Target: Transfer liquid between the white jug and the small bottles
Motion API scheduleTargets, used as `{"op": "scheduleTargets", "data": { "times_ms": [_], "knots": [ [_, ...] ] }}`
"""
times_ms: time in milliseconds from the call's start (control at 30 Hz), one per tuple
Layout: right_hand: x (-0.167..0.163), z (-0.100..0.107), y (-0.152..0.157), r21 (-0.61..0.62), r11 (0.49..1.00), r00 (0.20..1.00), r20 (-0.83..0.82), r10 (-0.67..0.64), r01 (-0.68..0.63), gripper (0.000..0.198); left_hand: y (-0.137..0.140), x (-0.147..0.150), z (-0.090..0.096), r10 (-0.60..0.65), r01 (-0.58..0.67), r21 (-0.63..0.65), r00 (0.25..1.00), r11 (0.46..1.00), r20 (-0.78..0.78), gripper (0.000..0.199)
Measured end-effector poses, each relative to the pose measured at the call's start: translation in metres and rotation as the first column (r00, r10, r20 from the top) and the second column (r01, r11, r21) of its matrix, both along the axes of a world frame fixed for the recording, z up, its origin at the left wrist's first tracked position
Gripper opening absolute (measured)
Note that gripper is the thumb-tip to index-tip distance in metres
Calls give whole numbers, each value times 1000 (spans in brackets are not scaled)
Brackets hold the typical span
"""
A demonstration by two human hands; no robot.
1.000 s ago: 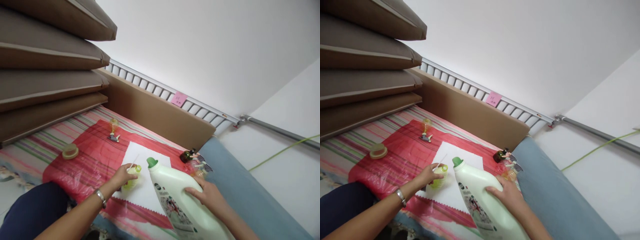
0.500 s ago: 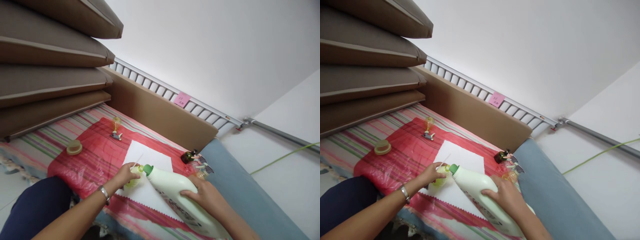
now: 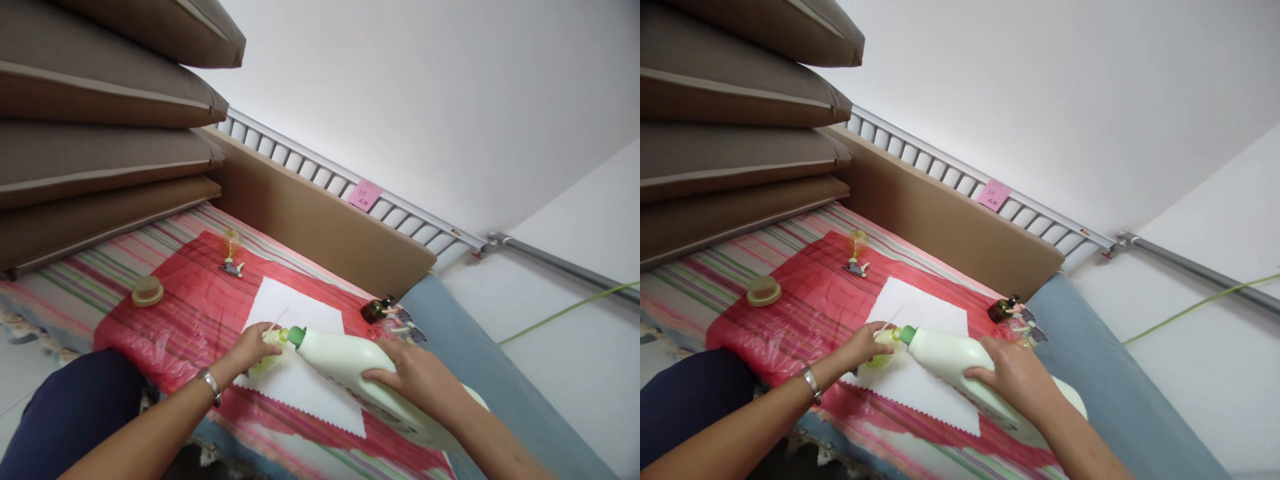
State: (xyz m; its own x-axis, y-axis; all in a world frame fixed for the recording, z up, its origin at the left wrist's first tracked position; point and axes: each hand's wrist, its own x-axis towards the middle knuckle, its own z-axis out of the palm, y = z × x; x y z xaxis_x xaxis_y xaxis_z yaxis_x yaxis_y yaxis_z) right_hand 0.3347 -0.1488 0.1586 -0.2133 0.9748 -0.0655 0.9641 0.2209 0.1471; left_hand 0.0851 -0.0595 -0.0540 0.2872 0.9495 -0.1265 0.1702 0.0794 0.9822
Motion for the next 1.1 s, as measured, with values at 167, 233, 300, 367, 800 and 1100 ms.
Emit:
{"op": "scheduleTargets", "data": {
  "times_ms": [167,233,300,367,800,1100],
  "knots": [
    [-6,7,2,-7,1000,998,63,11,-10,31,-1,-1,2,-1,1,-4,1000,1000,-14,54],
    [-7,10,3,-8,1000,997,77,18,-17,31,-2,-1,3,2,-2,0,1000,1000,-18,55],
    [-7,12,4,-1,1000,997,77,25,-25,30,-3,0,4,7,-7,7,1000,1000,-21,54],
    [-8,13,4,7,1000,996,83,25,-26,29,-4,0,5,11,-11,15,1000,1000,-24,54],
    [-19,25,9,-20,998,990,127,56,-54,28,-7,-1,9,50,-49,27,998,998,-24,54],
    [-26,31,12,-45,999,987,154,32,-26,29,-8,-1,9,59,-58,46,998,997,-27,53]
  ]
}}
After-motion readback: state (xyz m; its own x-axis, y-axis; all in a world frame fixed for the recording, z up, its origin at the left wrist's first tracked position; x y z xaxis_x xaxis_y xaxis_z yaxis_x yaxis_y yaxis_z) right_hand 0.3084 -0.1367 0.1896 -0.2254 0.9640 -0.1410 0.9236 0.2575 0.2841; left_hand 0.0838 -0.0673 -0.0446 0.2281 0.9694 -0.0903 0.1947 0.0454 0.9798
